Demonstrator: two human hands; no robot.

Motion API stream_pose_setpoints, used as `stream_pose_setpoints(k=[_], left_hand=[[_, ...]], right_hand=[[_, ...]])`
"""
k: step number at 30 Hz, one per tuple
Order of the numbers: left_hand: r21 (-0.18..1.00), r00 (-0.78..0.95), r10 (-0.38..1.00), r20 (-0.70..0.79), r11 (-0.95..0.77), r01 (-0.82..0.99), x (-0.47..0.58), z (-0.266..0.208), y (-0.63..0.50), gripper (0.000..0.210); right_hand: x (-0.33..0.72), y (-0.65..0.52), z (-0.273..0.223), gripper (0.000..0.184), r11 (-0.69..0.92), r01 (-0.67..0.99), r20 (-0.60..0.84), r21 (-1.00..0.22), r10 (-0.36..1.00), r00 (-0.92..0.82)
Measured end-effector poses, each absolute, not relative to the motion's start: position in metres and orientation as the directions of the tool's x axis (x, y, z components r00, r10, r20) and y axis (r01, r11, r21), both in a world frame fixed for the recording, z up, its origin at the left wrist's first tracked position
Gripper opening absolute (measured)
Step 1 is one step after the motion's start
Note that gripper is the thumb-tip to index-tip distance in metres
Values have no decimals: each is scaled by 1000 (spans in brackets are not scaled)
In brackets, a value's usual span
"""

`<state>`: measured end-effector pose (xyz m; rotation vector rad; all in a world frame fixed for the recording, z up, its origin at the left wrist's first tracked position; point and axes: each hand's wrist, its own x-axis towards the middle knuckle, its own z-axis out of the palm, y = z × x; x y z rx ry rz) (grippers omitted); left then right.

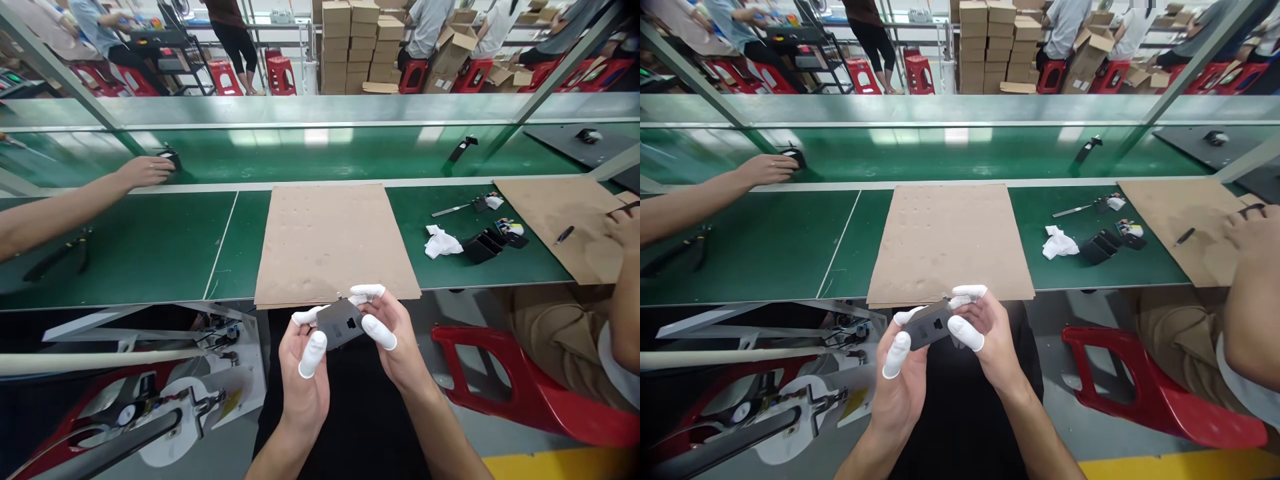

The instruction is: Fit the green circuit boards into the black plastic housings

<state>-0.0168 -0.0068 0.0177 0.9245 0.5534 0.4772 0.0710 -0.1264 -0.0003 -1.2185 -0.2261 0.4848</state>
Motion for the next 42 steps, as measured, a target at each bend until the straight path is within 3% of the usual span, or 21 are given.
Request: stream_pose_setpoints(k=[8, 32, 42], left_hand=[[839, 725, 641, -251, 518, -168, -16, 22, -8, 45], [900, 655, 740, -153, 378, -217, -53, -8, -36, 70], [910, 604, 787, -126, 334, -245, -47, -6, -45, 67]], right_hand=[[73, -127, 6, 34, 282, -173, -30, -944, 447, 894], [81, -132, 46, 34, 252, -94, 37, -963, 470, 882], [79, -133, 46, 26, 274, -71, 58, -959, 438, 897]])
